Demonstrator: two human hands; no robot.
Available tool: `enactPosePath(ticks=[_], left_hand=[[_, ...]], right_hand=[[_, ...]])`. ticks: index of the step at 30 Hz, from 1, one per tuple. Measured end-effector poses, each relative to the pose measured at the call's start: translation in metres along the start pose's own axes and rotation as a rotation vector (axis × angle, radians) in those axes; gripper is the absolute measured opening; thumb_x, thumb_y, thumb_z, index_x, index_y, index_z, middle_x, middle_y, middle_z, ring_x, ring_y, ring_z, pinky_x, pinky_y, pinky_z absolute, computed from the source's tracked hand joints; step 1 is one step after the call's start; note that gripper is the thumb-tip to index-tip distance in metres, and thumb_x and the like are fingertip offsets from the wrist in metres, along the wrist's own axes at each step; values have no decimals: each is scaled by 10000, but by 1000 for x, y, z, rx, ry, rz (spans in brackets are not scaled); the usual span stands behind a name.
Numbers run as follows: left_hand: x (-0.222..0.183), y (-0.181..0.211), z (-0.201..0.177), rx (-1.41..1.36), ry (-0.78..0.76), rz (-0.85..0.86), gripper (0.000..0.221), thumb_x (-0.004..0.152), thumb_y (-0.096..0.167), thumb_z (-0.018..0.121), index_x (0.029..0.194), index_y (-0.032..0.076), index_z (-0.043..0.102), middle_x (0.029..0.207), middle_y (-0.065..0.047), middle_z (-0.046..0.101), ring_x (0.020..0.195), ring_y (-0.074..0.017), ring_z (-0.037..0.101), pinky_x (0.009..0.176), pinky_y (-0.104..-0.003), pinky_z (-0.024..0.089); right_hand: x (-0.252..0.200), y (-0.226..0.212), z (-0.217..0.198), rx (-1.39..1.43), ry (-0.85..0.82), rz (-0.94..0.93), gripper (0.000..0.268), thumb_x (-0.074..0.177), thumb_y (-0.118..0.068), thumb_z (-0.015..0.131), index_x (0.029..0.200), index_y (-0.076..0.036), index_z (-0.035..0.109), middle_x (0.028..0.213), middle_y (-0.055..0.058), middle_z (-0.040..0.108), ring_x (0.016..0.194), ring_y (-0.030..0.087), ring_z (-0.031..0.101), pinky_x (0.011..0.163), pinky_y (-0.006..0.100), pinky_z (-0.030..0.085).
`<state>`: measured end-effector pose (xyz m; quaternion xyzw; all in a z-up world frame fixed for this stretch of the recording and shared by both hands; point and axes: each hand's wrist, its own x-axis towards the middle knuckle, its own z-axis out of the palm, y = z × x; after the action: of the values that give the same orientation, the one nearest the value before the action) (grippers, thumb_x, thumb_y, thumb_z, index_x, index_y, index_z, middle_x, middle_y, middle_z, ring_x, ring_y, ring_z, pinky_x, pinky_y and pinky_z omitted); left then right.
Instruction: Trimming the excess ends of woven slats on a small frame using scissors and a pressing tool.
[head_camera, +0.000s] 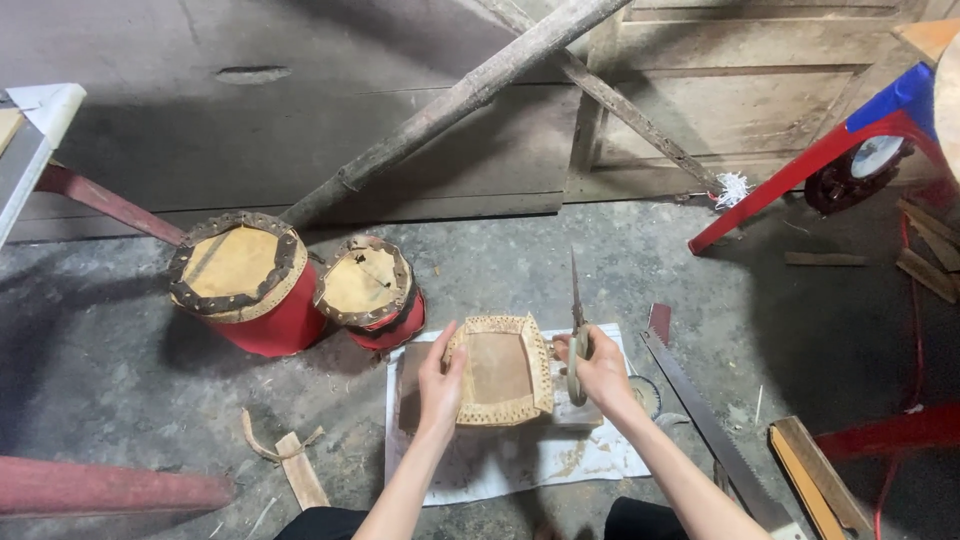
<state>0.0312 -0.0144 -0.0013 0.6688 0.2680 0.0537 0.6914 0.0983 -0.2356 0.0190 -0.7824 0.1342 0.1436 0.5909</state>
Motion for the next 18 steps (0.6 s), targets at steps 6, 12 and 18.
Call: enactPosePath(ticks=[6, 12, 18], left_hand=[[-3, 4, 2, -19, 37, 35, 459, 968, 128, 648, 1423, 194, 640, 1472, -167, 591, 1445, -288, 471, 1195, -443, 375], [-4, 6, 0, -64, 15, 45, 467, 977, 130, 639, 1443, 146, 611, 1503, -153, 581, 1439, -263, 474, 1201, -434, 377], [-28, 49, -16, -149, 75, -19, 665, 1019, 385, 554, 1608, 183, 321, 1556, -204, 453, 1476, -362, 405, 1215, -549, 348]], right_hand=[[2, -1, -5, 22, 18, 2, 341, 832, -132, 825, 1059, 82, 686, 1079, 302, 738, 925, 346, 745, 730, 408, 661], [-2, -9, -8, 32, 13, 15, 337, 846, -145, 821, 1061, 79, 688, 1037, 292, 744, 869, 325, 756, 713, 396, 666], [10, 10, -13, 18, 20, 5, 300, 857, -191, 810, 1040, 16, 694, 918, 220, 756, 713, 243, 740, 654, 357, 649]])
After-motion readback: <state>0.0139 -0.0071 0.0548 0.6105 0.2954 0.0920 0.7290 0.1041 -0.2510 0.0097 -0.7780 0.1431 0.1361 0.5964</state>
